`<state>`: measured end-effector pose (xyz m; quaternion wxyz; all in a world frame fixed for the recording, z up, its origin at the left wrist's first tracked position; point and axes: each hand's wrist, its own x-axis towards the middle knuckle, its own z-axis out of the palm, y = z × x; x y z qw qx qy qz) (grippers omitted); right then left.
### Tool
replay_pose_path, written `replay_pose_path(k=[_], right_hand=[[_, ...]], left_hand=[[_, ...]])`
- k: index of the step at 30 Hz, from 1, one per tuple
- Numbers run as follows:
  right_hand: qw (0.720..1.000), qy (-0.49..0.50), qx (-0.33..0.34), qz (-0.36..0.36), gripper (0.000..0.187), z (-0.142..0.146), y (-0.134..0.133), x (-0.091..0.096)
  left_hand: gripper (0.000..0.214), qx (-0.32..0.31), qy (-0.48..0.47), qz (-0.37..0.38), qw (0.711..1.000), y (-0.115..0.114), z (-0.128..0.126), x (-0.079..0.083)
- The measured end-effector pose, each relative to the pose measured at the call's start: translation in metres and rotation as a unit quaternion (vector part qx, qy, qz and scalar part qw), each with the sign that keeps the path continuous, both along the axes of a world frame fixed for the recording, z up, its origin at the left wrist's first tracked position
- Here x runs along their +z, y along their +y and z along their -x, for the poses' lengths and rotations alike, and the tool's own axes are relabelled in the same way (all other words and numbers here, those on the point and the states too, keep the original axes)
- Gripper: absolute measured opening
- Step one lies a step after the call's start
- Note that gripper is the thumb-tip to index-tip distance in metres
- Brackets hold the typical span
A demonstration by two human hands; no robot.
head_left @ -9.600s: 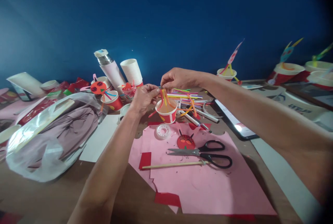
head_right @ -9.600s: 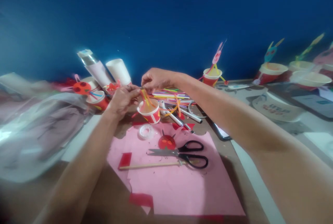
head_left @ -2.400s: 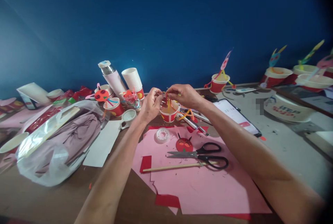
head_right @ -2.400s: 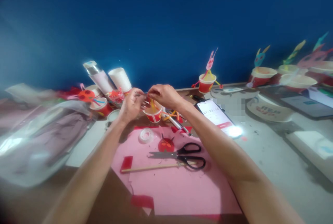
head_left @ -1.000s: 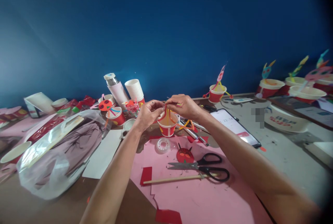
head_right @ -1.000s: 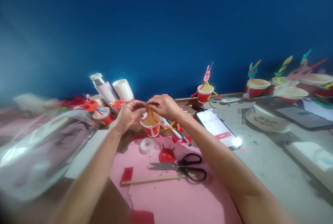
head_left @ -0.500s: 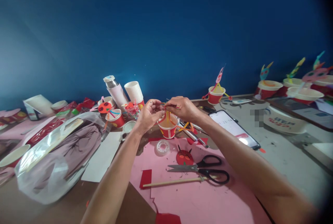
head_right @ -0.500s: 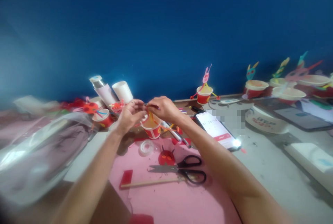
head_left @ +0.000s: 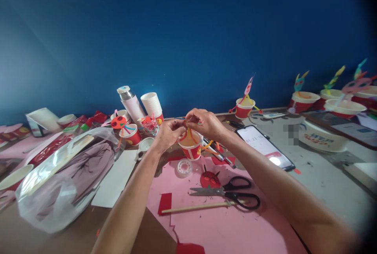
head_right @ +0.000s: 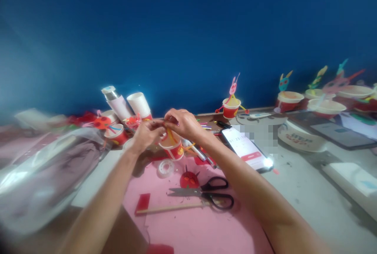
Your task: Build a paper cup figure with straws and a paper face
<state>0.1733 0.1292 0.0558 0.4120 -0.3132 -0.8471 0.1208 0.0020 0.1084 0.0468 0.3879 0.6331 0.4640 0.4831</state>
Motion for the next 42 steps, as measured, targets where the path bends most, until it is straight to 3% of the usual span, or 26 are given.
replay_pose_path(k=[4, 8, 12, 19, 27, 35, 42], right_hand=[[0.999, 0.001, -0.037, -0.013, 0.028, 0.000, 0.002, -0.001], [0.999, 0.017, -0.025, 0.017, 0.030, 0.001, 0.001, -0.001], [0.999, 0.026, -0.019, 0.036, 0.029, 0.003, 0.000, -0.002], [0.997, 0.046, -0.008, 0.059, 0.025, 0.006, 0.000, -0.004], [0.979, 0.131, 0.059, 0.142, 0.016, 0.005, 0.005, -0.007], [0.979, 0.126, 0.052, 0.153, 0.019, 0.002, 0.004, -0.003], [0.983, 0.121, 0.036, 0.131, 0.018, 0.000, 0.009, -0.005]], left_hand=[[0.017, 0.019, -0.001, -0.014, 1.000, 0.000, -0.002, 0.001], [0.014, 0.029, 0.028, -0.036, 0.999, -0.002, -0.002, 0.003], [0.019, -0.015, 0.038, -0.063, 0.997, -0.003, 0.000, 0.002], [0.015, 0.015, 0.016, -0.053, 0.998, -0.001, -0.003, 0.000], [0.018, 0.046, 0.012, -0.043, 0.998, -0.002, 0.000, 0.003], [0.021, 0.056, -0.027, 0.001, 0.998, -0.005, 0.002, 0.009], [0.017, 0.065, -0.023, -0.003, 0.998, -0.004, 0.005, 0.010]])
